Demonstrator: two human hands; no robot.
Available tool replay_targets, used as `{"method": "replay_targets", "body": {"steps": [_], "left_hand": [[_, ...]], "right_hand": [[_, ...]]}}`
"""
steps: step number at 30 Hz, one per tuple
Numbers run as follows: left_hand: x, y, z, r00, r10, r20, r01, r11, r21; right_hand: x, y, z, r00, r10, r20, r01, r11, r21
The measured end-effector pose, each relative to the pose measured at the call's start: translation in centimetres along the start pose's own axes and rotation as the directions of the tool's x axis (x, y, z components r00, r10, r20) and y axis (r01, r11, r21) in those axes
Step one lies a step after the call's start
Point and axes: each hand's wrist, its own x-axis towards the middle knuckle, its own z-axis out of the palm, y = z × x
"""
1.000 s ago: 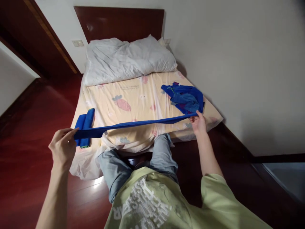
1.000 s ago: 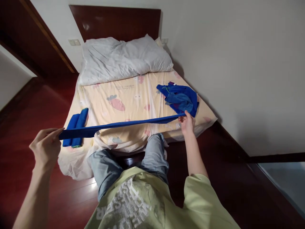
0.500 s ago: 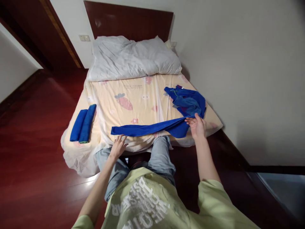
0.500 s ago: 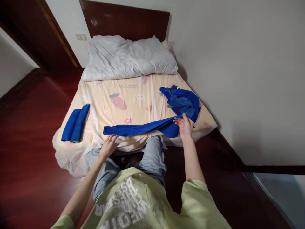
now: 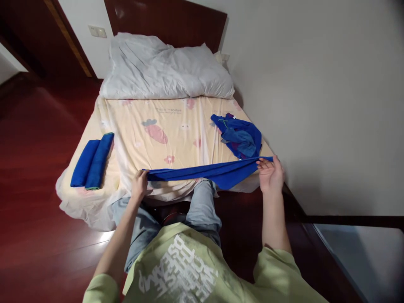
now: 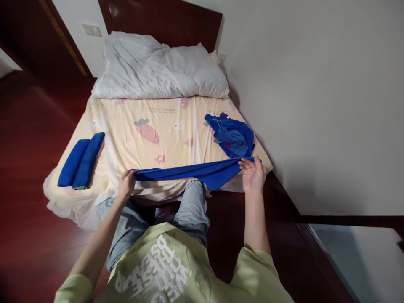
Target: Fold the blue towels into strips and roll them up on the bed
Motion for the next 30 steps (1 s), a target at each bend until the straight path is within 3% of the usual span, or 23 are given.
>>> {"method": "replay_targets", "body": {"steps": [2, 5, 9, 14, 17, 21, 26, 30], "left_hand": [[0.0, -1.9, -2.4, 0.998, -0.02, -0.067, 0.017, 0.998, -0.056], [0.7, -3.0, -6.5, 0.972, -0.057, -0.228, 0.043, 0.997, -0.064], [2.2, -2.4, -12.6, 0.895, -0.06, -0.442, 0.06, 0.998, -0.014], [2.2, -1.0, -18.7, 0.829, 0.057, -0.556, -0.001, 0.995, 0.1], [1.1, -1.3, -20.5, 0.819, 0.166, -0.549, -0.077, 0.98, 0.181], [-0.5, -2.7, -21.4, 0.818, 0.299, -0.491, -0.206, 0.95, 0.236], [-2.1, -3.2, -22.1, 0.839, 0.259, -0.479, -0.159, 0.958, 0.239], [-3.6, -3.1, -23.4, 0.796, 0.252, -0.551, -0.148, 0.963, 0.226]], "right_hand": [[0.4, 0.4, -0.6, 1.0, 0.012, -0.017, -0.013, 1.0, -0.02], [1.2, 1.3, -0.9, 0.998, 0.045, -0.04, -0.046, 0.999, -0.024], [2.3, 2.6, -0.3, 0.994, 0.091, -0.056, -0.093, 0.995, -0.038], [2.7, 3.2, 0.7, 0.992, 0.113, -0.062, -0.114, 0.993, -0.023], [2.5, 3.1, 0.7, 0.992, 0.111, -0.065, -0.11, 0.994, 0.013], [2.4, 2.9, 0.6, 0.993, 0.106, -0.054, -0.106, 0.994, 0.005], [2.4, 3.0, 0.6, 0.99, 0.134, -0.037, -0.135, 0.99, -0.025], [2.2, 2.8, 0.0, 0.991, 0.13, -0.022, -0.131, 0.99, -0.044]]}}
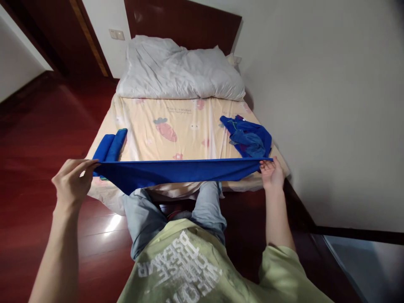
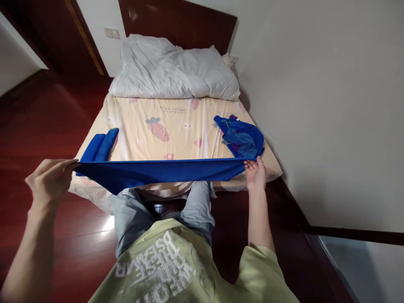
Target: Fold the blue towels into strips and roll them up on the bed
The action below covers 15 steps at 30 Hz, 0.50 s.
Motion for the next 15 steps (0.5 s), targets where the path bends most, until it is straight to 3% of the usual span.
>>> {"method": "replay_targets", "body": {"steps": [4, 7, 12, 15], "left_hand": [[-0.6, 0.2, -2.4, 1.0, 0.027, -0.017, -0.027, 1.0, -0.004], [-0.6, 1.2, -3.5, 0.999, -0.031, -0.021, 0.03, 0.998, -0.061], [0.4, 3.3, -3.5, 0.984, -0.178, -0.012, 0.176, 0.979, -0.1], [0.9, 3.6, -2.8, 0.981, -0.196, 0.002, 0.195, 0.976, -0.096]], "right_hand": [[-0.4, -0.3, -1.2, 1.0, -0.016, 0.011, 0.016, 1.0, -0.011], [-0.6, -0.3, -1.8, 0.999, -0.028, 0.019, 0.028, 0.999, -0.015], [-0.5, 0.2, -1.4, 1.0, -0.001, 0.001, 0.001, 1.0, -0.029], [-0.3, 0.6, -1.3, 0.999, 0.042, -0.015, -0.042, 0.999, -0.024]]}}
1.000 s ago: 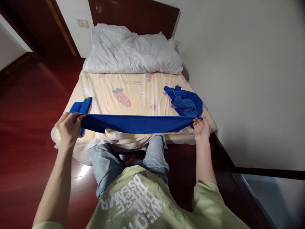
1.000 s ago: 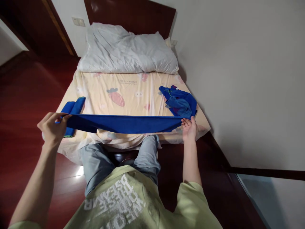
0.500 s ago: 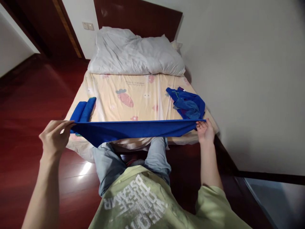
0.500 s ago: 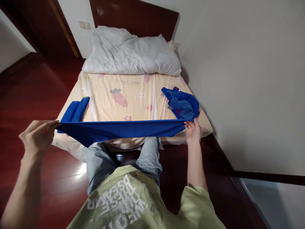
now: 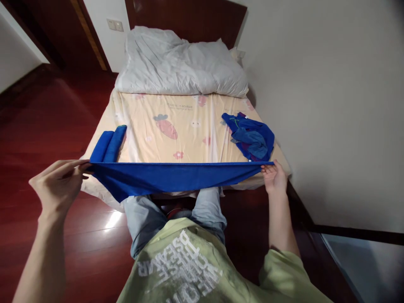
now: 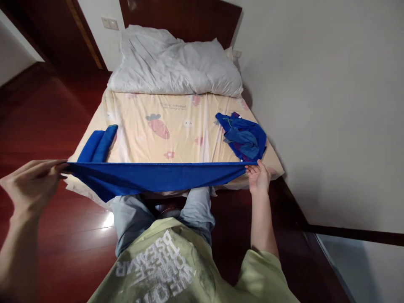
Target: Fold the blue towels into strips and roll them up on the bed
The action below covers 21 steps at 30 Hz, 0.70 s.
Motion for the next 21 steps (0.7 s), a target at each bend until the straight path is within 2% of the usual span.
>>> {"method": "replay_targets", "body": {"steps": [6, 8, 10, 13, 16, 19, 21], "left_hand": [[0.1, -0.6, 1.1, 0.998, 0.06, 0.034, -0.059, 0.998, -0.03], [0.7, -1.2, 2.1, 0.997, 0.064, 0.045, -0.062, 0.997, -0.045], [2.2, -1.9, 3.9, 0.994, 0.086, 0.065, -0.083, 0.996, -0.045], [6.2, -3.1, 7.9, 0.983, 0.138, 0.122, -0.132, 0.99, -0.054], [11.8, -3.2, 11.4, 0.978, 0.173, 0.119, -0.167, 0.984, -0.06], [17.1, -1.8, 12.8, 0.981, 0.19, 0.04, -0.187, 0.98, -0.068], [19.3, -0.5, 12.5, 0.979, 0.196, -0.052, -0.2, 0.975, -0.092]], "right_hand": [[1.0, 0.5, -0.5, 0.998, 0.051, -0.045, -0.051, 0.998, -0.019], [2.0, 0.8, 0.3, 0.994, 0.086, -0.063, -0.088, 0.996, -0.032], [3.6, 1.2, 2.0, 0.989, 0.119, -0.083, -0.123, 0.991, -0.05], [7.0, 1.6, 6.3, 0.983, 0.152, -0.101, -0.163, 0.98, -0.118], [10.4, 0.9, 11.6, 0.984, 0.166, -0.069, -0.176, 0.968, -0.179], [13.1, -1.0, 15.8, 0.995, 0.087, -0.039, -0.09, 0.991, -0.101], [14.3, -2.3, 17.0, 1.0, -0.003, -0.027, 0.003, 1.0, 0.013]]}}
